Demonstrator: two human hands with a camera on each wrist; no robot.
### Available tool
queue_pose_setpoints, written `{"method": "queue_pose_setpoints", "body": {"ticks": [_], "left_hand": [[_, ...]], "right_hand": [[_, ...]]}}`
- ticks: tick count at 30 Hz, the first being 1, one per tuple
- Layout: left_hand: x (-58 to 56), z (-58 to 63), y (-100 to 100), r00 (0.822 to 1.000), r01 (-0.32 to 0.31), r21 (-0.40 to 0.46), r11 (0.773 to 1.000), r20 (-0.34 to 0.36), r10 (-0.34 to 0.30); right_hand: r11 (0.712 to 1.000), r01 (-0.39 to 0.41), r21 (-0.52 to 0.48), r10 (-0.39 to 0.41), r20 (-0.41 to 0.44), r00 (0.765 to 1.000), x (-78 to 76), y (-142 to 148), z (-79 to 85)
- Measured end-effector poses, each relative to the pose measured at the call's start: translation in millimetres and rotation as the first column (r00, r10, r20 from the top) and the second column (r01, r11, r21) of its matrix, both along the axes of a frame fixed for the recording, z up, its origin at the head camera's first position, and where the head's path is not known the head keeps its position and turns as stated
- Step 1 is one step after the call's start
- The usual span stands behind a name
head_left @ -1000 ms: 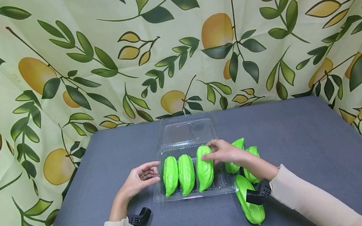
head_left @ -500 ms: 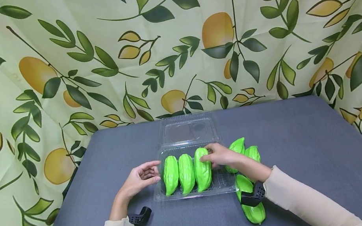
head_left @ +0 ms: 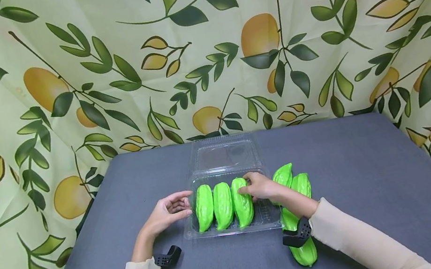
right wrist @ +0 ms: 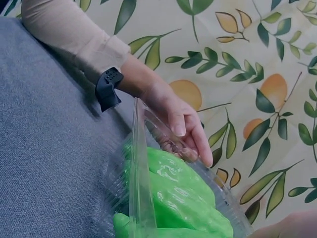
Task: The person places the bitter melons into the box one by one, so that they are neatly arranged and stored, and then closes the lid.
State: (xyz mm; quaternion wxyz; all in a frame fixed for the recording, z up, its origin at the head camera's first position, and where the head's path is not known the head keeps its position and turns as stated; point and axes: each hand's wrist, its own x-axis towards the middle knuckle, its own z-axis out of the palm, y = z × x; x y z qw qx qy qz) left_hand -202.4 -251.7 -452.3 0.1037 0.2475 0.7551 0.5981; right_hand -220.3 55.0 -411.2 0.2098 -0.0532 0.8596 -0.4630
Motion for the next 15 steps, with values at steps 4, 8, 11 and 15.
{"method": "queue_pose_setpoints", "body": {"ticks": [4, 8, 11, 15], "left_hand": [[-0.3, 0.8, 0.4, 1.000, -0.005, -0.006, 1.000, 0.011, 0.005], [-0.3, 1.3, 1.1, 1.000, -0.006, -0.014, 1.000, 0.009, 0.006], [-0.1, 1.0, 1.2, 1.000, -0.009, -0.016, 1.000, 0.006, 0.009], [0.2, 0.8, 0.8, 1.000, -0.006, -0.010, 1.000, 0.003, 0.006]], "right_hand": [[1.000, -0.004, 0.023, 0.005, -0.017, 1.000, 0.6, 0.9, 0.8], [0.999, -0.006, 0.032, 0.007, -0.045, 0.999, 2.1, 3.1, 3.7], [1.000, -0.014, 0.022, 0.015, -0.058, 0.998, 3.5, 5.7, 6.5], [0.999, -0.032, 0.002, 0.032, -0.055, 0.998, 4.6, 10.0, 8.2]]}}
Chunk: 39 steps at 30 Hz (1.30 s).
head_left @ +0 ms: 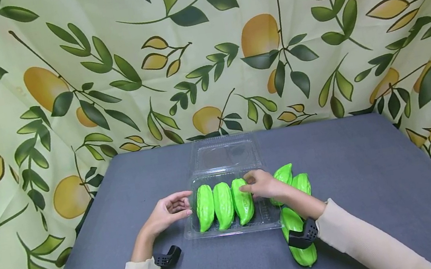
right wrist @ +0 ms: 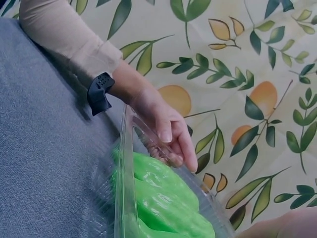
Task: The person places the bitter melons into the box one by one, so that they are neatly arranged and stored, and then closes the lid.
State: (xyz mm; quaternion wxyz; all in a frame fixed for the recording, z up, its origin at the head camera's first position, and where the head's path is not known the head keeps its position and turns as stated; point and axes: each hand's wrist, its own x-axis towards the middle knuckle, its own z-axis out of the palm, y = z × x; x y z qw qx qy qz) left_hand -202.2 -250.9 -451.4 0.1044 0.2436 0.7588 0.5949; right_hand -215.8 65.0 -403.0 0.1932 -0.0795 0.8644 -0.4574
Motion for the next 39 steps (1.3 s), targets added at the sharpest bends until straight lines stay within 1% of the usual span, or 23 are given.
{"method": "queue_pose_setpoints", "body": {"ticks": [7, 13, 23, 29, 39], "left_hand": [[0.4, 0.6, -1, 1.000, 0.004, 0.002, 1.000, -0.008, -0.004], [0.8, 1.2, 0, 1.000, 0.003, -0.001, 1.000, -0.007, -0.003], [1.1, 2.2, -1, 1.000, -0.006, -0.010, 1.000, 0.002, 0.006], [1.1, 2.3, -1, 1.000, -0.006, -0.009, 1.000, 0.005, 0.006], [0.2, 0.1, 0, 1.000, -0.003, -0.009, 1.000, 0.012, 0.003]], "right_hand": [[0.998, 0.004, -0.060, -0.003, 0.010, 1.000, 2.5, 8, 0.6], [0.993, 0.013, -0.117, -0.011, 0.021, 1.000, 7.2, 15, 5.2], [0.968, 0.026, -0.249, -0.020, 0.023, 1.000, 14.3, 33, 13.5], [0.957, 0.017, -0.291, -0.015, 0.010, 1.000, 18.9, 42, 15.8], [0.949, 0.048, -0.311, -0.055, -0.016, 0.998, 28.8, 59, 17.3]]}}
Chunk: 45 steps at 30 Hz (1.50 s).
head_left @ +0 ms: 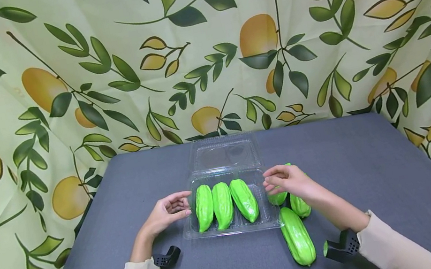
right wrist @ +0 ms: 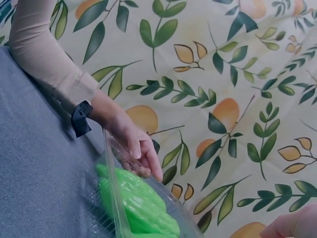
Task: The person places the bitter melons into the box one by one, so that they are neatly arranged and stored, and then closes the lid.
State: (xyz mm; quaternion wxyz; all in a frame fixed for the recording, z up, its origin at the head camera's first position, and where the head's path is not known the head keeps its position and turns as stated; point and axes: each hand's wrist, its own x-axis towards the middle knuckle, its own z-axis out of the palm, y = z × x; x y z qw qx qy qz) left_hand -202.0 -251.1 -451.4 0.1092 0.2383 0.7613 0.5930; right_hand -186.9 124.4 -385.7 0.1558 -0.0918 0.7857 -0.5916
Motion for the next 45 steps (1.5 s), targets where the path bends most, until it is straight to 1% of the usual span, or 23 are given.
{"method": "queue_pose_setpoints", "body": {"ticks": [5, 12, 17, 23, 28, 32, 36, 41, 45], "left_hand": [[-0.7, -0.9, 1, 1.000, 0.005, 0.004, 1.000, 0.002, -0.005], [0.0, -0.4, 0, 1.000, 0.004, 0.013, 1.000, -0.001, -0.004], [0.6, -0.1, 0, 1.000, -0.001, 0.005, 1.000, -0.001, 0.001], [-0.2, -1.1, -1, 1.000, 0.004, 0.007, 1.000, -0.009, -0.004], [-1.0, -2.5, -2, 1.000, 0.001, 0.006, 1.000, -0.004, -0.001], [-0.5, -2.1, -2, 1.000, 0.002, 0.011, 1.000, 0.004, -0.002], [0.0, -0.9, -1, 1.000, 0.004, 0.011, 1.000, 0.005, -0.004], [-0.2, -0.8, -1, 1.000, 0.001, 0.003, 1.000, 0.001, -0.001], [-0.9, -2.1, -2, 1.000, 0.001, -0.001, 1.000, -0.009, -0.001]], "right_hand": [[1.000, 0.018, -0.008, -0.018, -0.007, 1.000, 5.0, 12, -1.2], [0.998, 0.063, 0.021, -0.063, -0.013, 0.998, 9.2, 30, -4.7], [0.995, 0.093, 0.024, -0.093, -0.019, 0.996, 11.7, 41, -7.2], [0.989, 0.146, -0.013, -0.147, -0.036, 0.989, 11.6, 52, -10.5], [0.980, 0.197, -0.016, -0.197, -0.062, 0.978, 8.6, 64, -18.9], [0.972, 0.232, 0.031, -0.229, -0.071, 0.971, 5.2, 72, -25.6], [0.965, 0.248, 0.086, -0.243, -0.065, 0.968, 2.3, 78, -28.9], [0.956, 0.250, 0.154, -0.246, -0.043, 0.968, -0.7, 83, -30.7], [0.950, 0.251, 0.185, -0.251, -0.022, 0.968, -2.9, 86, -33.6]]}}
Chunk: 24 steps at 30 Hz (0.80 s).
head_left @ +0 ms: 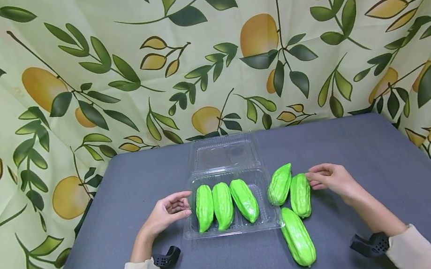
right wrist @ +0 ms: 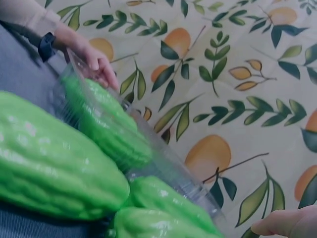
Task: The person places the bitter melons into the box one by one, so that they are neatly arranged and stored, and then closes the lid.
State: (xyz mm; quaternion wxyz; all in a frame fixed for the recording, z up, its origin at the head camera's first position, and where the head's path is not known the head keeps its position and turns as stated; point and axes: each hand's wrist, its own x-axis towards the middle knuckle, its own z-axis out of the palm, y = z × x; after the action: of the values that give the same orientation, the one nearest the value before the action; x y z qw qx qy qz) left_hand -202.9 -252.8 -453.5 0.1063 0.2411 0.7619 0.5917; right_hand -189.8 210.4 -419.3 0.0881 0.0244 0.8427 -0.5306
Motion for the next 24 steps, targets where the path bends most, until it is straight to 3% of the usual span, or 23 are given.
{"method": "queue_pose_setpoints", "body": {"ticks": [17, 24], "left_hand": [[-0.4, -1.2, 0, 1.000, -0.006, 0.004, 1.000, 0.004, 0.006], [-1.6, -2.0, 0, 1.000, 0.000, 0.010, 1.000, 0.004, 0.000]], "right_hand": [[0.999, 0.015, -0.051, -0.007, 0.166, 0.986, -9.5, 2, -15.0], [0.999, 0.006, -0.054, 0.005, 0.192, 0.981, -10.3, -2, -15.8]]}}
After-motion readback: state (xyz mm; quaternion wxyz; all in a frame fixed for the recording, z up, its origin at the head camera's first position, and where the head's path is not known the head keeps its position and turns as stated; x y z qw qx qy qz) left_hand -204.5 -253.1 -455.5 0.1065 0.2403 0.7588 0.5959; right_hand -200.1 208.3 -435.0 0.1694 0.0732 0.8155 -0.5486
